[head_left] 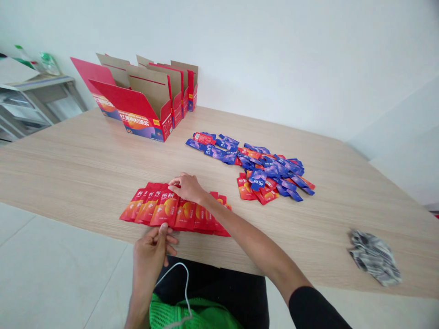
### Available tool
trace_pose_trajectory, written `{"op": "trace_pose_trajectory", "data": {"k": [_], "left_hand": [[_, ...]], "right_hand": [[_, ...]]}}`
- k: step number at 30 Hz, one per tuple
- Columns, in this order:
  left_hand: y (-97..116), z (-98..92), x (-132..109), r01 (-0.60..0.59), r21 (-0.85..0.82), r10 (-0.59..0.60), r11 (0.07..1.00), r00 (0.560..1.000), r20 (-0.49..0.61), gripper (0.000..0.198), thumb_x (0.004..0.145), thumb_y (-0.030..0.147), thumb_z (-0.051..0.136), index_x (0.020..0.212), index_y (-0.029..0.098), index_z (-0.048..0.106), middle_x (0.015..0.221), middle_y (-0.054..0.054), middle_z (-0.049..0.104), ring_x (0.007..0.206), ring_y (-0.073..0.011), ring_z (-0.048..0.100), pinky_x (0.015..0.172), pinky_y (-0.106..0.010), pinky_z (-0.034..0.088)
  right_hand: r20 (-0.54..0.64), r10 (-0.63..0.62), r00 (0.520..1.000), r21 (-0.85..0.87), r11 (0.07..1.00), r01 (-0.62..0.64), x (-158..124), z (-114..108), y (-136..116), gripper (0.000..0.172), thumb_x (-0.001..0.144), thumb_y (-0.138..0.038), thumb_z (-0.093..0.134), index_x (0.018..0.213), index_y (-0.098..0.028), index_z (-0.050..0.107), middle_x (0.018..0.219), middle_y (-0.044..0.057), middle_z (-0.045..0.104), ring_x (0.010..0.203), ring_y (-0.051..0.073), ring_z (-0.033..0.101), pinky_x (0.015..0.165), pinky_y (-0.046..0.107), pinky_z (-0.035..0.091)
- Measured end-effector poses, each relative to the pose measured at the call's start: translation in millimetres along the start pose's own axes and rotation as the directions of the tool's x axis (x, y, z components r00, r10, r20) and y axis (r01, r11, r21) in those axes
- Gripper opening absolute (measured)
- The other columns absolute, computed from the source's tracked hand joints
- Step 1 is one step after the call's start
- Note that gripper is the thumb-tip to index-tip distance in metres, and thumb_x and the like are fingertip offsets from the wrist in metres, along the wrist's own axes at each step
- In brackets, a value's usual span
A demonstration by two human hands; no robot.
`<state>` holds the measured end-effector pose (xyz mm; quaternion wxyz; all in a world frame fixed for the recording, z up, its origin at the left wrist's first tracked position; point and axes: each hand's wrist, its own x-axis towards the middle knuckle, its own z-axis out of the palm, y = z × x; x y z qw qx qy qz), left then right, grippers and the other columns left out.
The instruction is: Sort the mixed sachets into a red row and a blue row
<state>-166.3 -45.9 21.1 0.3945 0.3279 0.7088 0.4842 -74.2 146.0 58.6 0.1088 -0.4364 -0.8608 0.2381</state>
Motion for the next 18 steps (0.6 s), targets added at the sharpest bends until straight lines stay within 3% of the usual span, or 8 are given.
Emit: {"op": "trace_pose_trajectory", "data": {"k": [8,12,15,18], "left_hand": [[0.8,-2.2,-6.8,-0.021,-0.042,0.021,0.999,1.000,-0.020,0.071,0.078,0.088,0.062,0.077,0.018,0.069,0.058,-0.006,0.071,0.039,-0.0193,0.063,0.030,-0.026,0.043],[2.3,4.3,-20.9,-0.068,-0.049,0.075,0.996,0.985,0.153,0.069,0.086,0.086,0.055,0.068,0.020,0.065,0.050,-0.004,0.065,0.038,-0.0179,0.061,0.034,-0.025,0.042],[1.5,24.3,-36.4,-0.188,-0.010,0.179,0.982,0.916,0.358,0.070,0.095,0.080,0.050,0.062,0.020,0.065,0.046,-0.004,0.063,0.041,-0.0161,0.060,0.044,-0.024,0.044],[-1.9,52.4,-51.3,-0.315,0.023,0.249,0.949,0.790,0.560,0.068,0.104,0.071,0.044,0.065,0.020,0.068,0.051,-0.005,0.066,0.048,-0.0158,0.062,0.052,-0.023,0.044]], "right_hand": [[-0.036,0.004,0.999,0.092,0.996,-0.001,-2.2,-4.2,11.9,0.021,0.103,-0.033,0.065,0.116,-0.024,0.079,0.112,0.008,0.074,0.110,0.021,0.067,0.101,0.036,0.045],[-0.191,-0.012,0.982,0.183,0.982,0.048,-30.5,-21.8,53.4,0.019,0.101,-0.020,0.061,0.111,-0.018,0.078,0.102,0.006,0.073,0.096,0.017,0.065,0.093,0.029,0.047],[-0.359,0.004,0.933,0.169,0.984,0.061,-70.2,-39.2,101.2,0.022,0.101,-0.016,0.056,0.102,-0.018,0.078,0.100,0.006,0.071,0.091,0.018,0.064,0.092,0.030,0.047],[-0.510,0.060,0.858,0.011,0.998,-0.063,-116.6,-52.9,150.0,0.022,0.100,-0.018,0.053,0.100,-0.018,0.076,0.104,0.010,0.068,0.104,0.024,0.062,0.099,0.036,0.046]]}}
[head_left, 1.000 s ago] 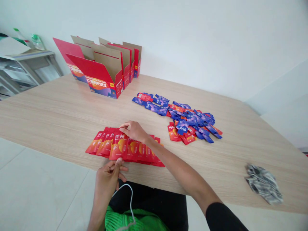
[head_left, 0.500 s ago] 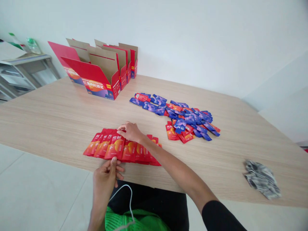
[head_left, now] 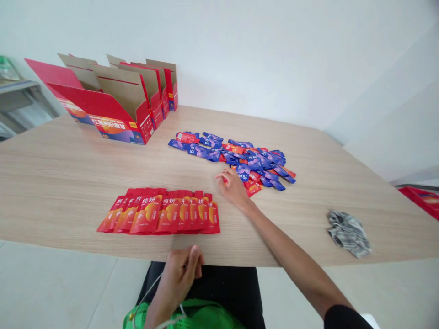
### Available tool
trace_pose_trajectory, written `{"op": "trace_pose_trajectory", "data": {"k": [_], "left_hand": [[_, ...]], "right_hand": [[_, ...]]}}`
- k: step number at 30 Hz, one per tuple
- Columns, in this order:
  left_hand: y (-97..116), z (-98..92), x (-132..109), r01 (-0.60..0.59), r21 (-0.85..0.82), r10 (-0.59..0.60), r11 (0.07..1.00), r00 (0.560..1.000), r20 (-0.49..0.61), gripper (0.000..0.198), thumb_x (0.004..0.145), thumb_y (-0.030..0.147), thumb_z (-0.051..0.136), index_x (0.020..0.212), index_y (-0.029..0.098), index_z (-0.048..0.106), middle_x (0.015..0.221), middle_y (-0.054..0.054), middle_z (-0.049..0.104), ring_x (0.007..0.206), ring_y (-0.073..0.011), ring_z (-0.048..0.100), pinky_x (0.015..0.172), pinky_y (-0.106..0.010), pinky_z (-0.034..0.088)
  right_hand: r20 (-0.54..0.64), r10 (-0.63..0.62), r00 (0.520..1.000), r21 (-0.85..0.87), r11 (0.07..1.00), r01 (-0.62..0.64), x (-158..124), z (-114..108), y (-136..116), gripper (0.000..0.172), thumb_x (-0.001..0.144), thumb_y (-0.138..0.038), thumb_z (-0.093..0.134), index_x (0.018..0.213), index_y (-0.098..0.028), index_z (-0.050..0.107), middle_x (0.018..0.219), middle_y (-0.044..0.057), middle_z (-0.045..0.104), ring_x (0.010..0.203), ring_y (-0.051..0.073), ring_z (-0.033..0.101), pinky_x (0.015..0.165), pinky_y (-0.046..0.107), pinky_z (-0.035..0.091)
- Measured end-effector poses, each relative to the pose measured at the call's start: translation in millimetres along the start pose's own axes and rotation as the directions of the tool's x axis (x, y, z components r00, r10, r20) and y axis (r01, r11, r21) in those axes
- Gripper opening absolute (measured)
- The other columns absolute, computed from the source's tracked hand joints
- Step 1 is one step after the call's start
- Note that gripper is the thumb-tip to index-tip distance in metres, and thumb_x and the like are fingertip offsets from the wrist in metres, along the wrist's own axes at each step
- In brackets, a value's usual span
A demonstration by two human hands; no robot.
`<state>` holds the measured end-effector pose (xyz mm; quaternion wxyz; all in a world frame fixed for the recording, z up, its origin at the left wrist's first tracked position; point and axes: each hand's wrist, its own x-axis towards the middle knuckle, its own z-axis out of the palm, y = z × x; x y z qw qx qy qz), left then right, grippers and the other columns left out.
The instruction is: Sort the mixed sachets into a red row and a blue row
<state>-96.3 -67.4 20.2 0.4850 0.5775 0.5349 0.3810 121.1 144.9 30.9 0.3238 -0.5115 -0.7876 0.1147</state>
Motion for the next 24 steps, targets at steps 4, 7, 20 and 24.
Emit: {"op": "trace_pose_trajectory", "data": {"k": [4,7,20,24], "left_hand": [[3.1,34.7,7.4,-0.119,0.098,0.084,0.988,0.949,0.305,0.064,0.111,0.057,0.033,0.077,0.021,0.073,0.058,-0.004,0.070,0.053,-0.0155,0.064,0.057,-0.024,0.043],[6.7,49.2,13.3,-0.202,0.119,0.131,0.972,0.890,0.436,0.063,0.113,0.053,0.030,0.080,0.021,0.074,0.061,-0.004,0.071,0.055,-0.0153,0.064,0.060,-0.024,0.044],[1.4,60.8,24.2,-0.220,0.130,0.136,0.967,0.873,0.469,0.060,0.114,0.049,0.031,0.081,0.019,0.071,0.060,0.000,0.069,0.054,-0.0106,0.061,0.060,-0.020,0.044],[0.8,61.9,25.3,-0.230,0.107,0.155,0.967,0.870,0.468,0.059,0.114,0.049,0.032,0.081,0.019,0.071,0.060,0.001,0.068,0.054,-0.0100,0.060,0.060,-0.019,0.044]], "right_hand": [[-0.082,0.044,0.996,-0.215,0.975,-0.061,-39.3,-30.5,50.2,0.017,0.096,-0.021,0.055,0.102,-0.017,0.071,0.109,0.015,0.064,0.109,0.029,0.060,0.102,0.043,0.047],[-0.117,0.035,0.992,-0.223,0.973,-0.061,-61.0,-39.7,68.3,0.017,0.096,-0.025,0.057,0.108,-0.017,0.065,0.113,0.016,0.061,0.110,0.030,0.059,0.102,0.044,0.050],[-0.133,0.325,0.936,-0.370,0.860,-0.352,-85.6,-35.7,89.3,0.050,0.094,-0.060,0.062,0.119,-0.017,0.053,0.125,0.022,0.061,0.118,0.040,0.059,0.101,0.058,0.048],[-0.101,0.285,0.953,-0.280,0.911,-0.302,-87.3,-42.2,94.7,0.041,0.090,-0.051,0.067,0.114,-0.020,0.053,0.118,0.017,0.063,0.115,0.038,0.060,0.102,0.055,0.048]]}}
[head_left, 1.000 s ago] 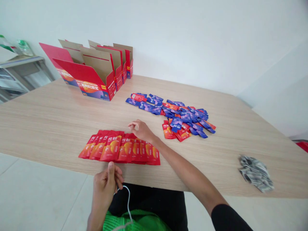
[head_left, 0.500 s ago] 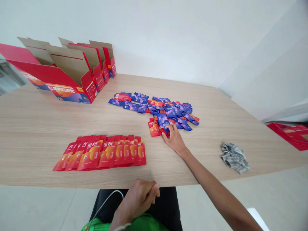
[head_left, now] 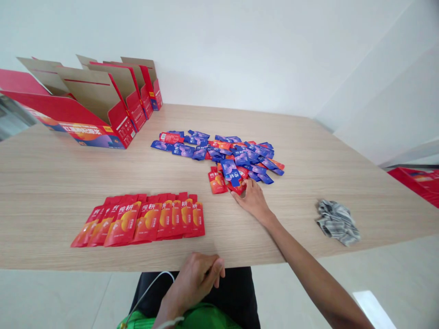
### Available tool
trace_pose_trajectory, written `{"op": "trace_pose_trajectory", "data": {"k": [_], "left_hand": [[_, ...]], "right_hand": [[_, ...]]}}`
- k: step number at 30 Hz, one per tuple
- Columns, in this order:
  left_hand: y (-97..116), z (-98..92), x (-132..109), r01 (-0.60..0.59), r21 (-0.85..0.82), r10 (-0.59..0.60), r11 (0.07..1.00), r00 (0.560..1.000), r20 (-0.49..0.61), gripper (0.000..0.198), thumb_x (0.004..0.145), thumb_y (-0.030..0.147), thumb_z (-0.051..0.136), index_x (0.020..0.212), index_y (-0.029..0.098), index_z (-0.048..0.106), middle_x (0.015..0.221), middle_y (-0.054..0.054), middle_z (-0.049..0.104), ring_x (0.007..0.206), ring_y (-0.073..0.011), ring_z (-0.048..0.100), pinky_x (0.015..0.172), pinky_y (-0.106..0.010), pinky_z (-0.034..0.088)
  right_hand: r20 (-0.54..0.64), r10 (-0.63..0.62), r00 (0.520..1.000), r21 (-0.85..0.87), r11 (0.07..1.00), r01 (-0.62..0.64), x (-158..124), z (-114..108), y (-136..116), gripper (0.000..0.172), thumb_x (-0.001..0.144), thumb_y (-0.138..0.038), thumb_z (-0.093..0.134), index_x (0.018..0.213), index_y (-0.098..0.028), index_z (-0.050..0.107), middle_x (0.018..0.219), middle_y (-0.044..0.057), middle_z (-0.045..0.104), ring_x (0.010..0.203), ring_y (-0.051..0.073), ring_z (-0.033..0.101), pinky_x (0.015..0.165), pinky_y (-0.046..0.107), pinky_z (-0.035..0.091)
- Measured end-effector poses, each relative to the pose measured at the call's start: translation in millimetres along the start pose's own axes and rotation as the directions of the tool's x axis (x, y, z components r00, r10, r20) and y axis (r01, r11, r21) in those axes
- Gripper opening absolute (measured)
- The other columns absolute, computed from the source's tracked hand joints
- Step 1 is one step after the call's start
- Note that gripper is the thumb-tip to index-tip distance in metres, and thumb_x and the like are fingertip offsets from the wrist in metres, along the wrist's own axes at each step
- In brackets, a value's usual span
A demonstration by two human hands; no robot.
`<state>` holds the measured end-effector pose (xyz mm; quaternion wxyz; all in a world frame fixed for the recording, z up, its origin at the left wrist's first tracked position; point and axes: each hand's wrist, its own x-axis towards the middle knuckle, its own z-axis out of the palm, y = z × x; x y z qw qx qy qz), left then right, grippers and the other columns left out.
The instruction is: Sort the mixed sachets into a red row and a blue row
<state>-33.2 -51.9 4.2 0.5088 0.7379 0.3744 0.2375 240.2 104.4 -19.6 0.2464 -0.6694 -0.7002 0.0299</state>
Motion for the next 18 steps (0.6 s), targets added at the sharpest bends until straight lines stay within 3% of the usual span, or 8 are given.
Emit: {"op": "trace_pose_trajectory", "data": {"k": [3,8,11,15,18], "left_hand": [[-0.4,0.2,0.7,-0.016,-0.018,0.015,1.000,1.000,-0.009,0.060,0.114,0.049,0.031,0.079,0.019,0.070,0.059,0.001,0.067,0.053,-0.0101,0.060,0.059,-0.019,0.044],[-0.7,0.5,0.6,-0.024,-0.027,0.024,0.999,1.000,-0.013,0.059,0.114,0.048,0.033,0.079,0.019,0.070,0.058,0.001,0.066,0.052,-0.0098,0.059,0.059,-0.019,0.044],[-1.4,0.7,-0.2,-0.026,-0.034,0.025,0.999,1.000,-0.013,0.059,0.114,0.047,0.033,0.080,0.018,0.071,0.058,0.001,0.067,0.052,-0.0096,0.060,0.059,-0.018,0.044],[-1.9,0.5,-2.7,-0.022,-0.037,0.022,0.999,1.000,-0.009,0.059,0.114,0.047,0.034,0.079,0.019,0.071,0.058,0.001,0.068,0.052,-0.0096,0.061,0.060,-0.018,0.044],[-1.5,-0.2,-5.3,-0.030,-0.042,0.030,0.999,0.999,-0.012,0.060,0.114,0.048,0.033,0.080,0.019,0.071,0.058,0.001,0.068,0.051,-0.0096,0.060,0.060,-0.019,0.044]], "right_hand": [[0.020,-0.084,0.996,0.077,0.994,0.082,-6.2,-8.6,6.7,0.040,0.088,-0.047,0.068,0.115,-0.021,0.054,0.115,0.015,0.063,0.112,0.036,0.059,0.103,0.055,0.048],[0.122,-0.143,0.982,0.121,0.984,0.128,-31.7,-29.6,17.8,0.067,0.082,-0.049,0.076,0.136,-0.021,0.049,0.147,0.021,0.052,0.136,0.041,0.049,0.113,0.062,0.042],[0.247,-0.145,0.958,0.133,0.984,0.115,-49.3,-47.7,17.9,0.076,0.079,-0.048,0.080,0.142,-0.023,0.046,0.154,0.020,0.049,0.140,0.042,0.047,0.116,0.065,0.039],[0.394,-0.239,0.888,0.247,0.958,0.149,-66.5,-68.0,-0.6,0.082,0.082,-0.046,0.081,0.151,-0.024,0.043,0.156,0.017,0.049,0.146,0.038,0.044,0.119,0.062,0.039],[0.457,-0.367,0.810,0.348,0.912,0.217,-70.5,-68.2,-22.7,0.087,0.085,-0.047,0.080,0.159,-0.027,0.038,0.164,0.015,0.042,0.153,0.036,0.036,0.125,0.059,0.035]]}}
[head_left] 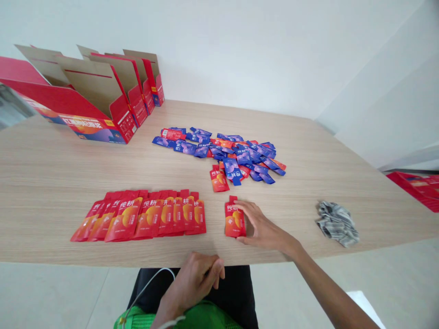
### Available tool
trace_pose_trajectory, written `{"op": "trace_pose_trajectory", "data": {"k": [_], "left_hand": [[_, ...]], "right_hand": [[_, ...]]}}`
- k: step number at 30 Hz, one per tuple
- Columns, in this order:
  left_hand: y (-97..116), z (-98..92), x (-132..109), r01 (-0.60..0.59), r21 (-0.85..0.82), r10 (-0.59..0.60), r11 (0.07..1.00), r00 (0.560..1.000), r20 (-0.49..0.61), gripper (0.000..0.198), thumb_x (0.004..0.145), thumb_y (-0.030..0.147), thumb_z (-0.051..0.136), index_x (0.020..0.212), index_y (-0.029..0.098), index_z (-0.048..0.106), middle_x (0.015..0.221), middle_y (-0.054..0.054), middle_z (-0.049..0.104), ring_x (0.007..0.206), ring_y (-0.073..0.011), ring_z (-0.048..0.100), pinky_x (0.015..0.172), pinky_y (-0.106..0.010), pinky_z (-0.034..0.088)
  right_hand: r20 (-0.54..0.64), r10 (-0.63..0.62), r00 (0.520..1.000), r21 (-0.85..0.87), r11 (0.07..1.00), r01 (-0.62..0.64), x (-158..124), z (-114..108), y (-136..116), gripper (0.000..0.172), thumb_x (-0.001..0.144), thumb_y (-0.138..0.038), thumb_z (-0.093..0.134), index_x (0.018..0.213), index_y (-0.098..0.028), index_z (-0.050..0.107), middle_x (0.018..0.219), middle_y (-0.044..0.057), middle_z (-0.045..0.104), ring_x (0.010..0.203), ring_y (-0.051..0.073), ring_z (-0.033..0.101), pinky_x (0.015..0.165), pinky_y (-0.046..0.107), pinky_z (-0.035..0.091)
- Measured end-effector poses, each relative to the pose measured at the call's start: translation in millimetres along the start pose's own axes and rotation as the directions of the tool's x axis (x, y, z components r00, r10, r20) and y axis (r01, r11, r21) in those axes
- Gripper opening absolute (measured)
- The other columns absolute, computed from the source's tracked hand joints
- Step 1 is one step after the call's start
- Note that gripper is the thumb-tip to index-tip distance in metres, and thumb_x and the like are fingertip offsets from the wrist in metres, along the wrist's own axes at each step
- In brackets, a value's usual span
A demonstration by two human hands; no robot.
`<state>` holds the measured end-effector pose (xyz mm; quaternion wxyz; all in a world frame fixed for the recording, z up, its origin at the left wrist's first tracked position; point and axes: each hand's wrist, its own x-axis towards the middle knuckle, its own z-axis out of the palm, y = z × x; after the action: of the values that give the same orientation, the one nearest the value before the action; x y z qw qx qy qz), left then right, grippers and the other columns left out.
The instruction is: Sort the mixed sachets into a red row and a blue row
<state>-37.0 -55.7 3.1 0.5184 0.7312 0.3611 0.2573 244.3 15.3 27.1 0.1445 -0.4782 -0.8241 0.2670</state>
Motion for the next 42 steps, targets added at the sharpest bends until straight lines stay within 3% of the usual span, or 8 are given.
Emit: {"op": "trace_pose_trajectory", "data": {"k": [9,14,17,21,25,27,32,42], "left_hand": [[1.3,-3.4,-7.7,-0.052,0.039,0.055,0.998,0.997,-0.060,0.063,0.115,0.048,0.030,0.079,0.019,0.072,0.056,0.000,0.068,0.050,-0.0097,0.061,0.060,-0.019,0.044],[-1.6,-5.0,-8.9,-0.112,0.055,0.117,0.992,0.988,-0.096,0.060,0.115,0.044,0.031,0.081,0.019,0.072,0.055,0.001,0.067,0.048,-0.0091,0.060,0.059,-0.019,0.044],[-1.5,-3.8,-7.7,-0.159,0.156,0.183,0.975,0.971,-0.153,0.055,0.116,0.038,0.032,0.078,0.020,0.069,0.056,0.002,0.066,0.050,-0.0098,0.060,0.059,-0.020,0.044],[1.7,-2.0,-2.9,-0.148,0.427,0.320,0.892,0.874,-0.365,0.047,0.114,0.031,0.037,0.075,0.021,0.062,0.062,0.000,0.064,0.056,-0.0127,0.063,0.059,-0.024,0.045],[6.2,-7.6,3.0,0.006,0.565,0.366,0.825,0.756,-0.543,0.023,0.112,0.026,0.047,0.100,0.021,0.066,0.084,-0.002,0.073,0.075,-0.0150,0.072,0.069,-0.024,0.053],[7.2,-13.3,4.8,0.062,0.613,0.382,0.787,0.732,-0.564,0.019,0.112,0.025,0.046,0.108,0.022,0.065,0.096,-0.003,0.074,0.085,-0.0164,0.075,0.076,-0.025,0.056],[5.0,-22.9,3.5,0.159,0.680,0.362,0.716,0.748,-0.556,0.022,0.113,0.027,0.043,0.114,0.023,0.065,0.106,-0.005,0.073,0.087,-0.0172,0.076,0.071,-0.025,0.059],[-7.6,-18.1,3.9,0.266,0.714,0.250,0.647,0.811,-0.529,0.027,0.111,0.024,0.045,0.121,0.024,0.070,0.116,-0.007,0.074,0.091,-0.0198,0.078,0.066,-0.025,0.061]], "right_hand": [[0.076,-0.172,0.982,-0.030,0.984,0.175,51.7,20.9,-18.2,0.092,0.085,-0.050,0.083,0.163,-0.024,0.040,0.168,0.017,0.039,0.155,0.036,0.034,0.128,0.059,0.029],[0.107,-0.174,0.979,-0.042,0.983,0.179,58.4,21.4,-20.6,0.096,0.085,-0.052,0.082,0.165,-0.023,0.037,0.169,0.017,0.038,0.156,0.036,0.032,0.129,0.058,0.028],[0.114,-0.163,0.980,-0.073,0.983,0.171,55.1,21.0,-20.2,0.092,0.085,-0.051,0.082,0.164,-0.024,0.041,0.169,0.018,0.038,0.156,0.038,0.032,0.128,0.061,0.028],[0.119,-0.133,0.984,-0.135,0.980,0.149,49.8,19.7,-22.7,0.087,0.084,-0.053,0.082,0.158,-0.022,0.050,0.168,0.019,0.039,0.155,0.039,0.033,0.125,0.061,0.032],[0.116,-0.144,0.983,-0.178,0.970,0.164,50.2,19.6,-27.8,0.084,0.083,-0.057,0.082,0.154,-0.020,0.056,0.165,0.021,0.042,0.151,0.039,0.038,0.123,0.062,0.034],[0.111,-0.151,0.982,-0.191,0.967,0.170,52.7,20.5,-29.7,0.083,0.081,-0.055,0.084,0.152,-0.019,0.058,0.163,0.021,0.044,0.149,0.040,0.039,0.123,0.061,0.035],[0.142,-0.175,0.974,-0.199,0.959,0.202,60.0,18.8,-30.8,0.086,0.078,-0.054,0.085,0.151,-0.016,0.060,0.162,0.022,0.046,0.150,0.042,0.038,0.123,0.062,0.033],[0.166,-0.182,0.969,-0.246,0.944,0.219,66.9,7.7,-37.6,0.085,0.072,-0.046,0.089,0.147,-0.016,0.063,0.156,0.021,0.053,0.143,0.043,0.045,0.121,0.062,0.037]]}}
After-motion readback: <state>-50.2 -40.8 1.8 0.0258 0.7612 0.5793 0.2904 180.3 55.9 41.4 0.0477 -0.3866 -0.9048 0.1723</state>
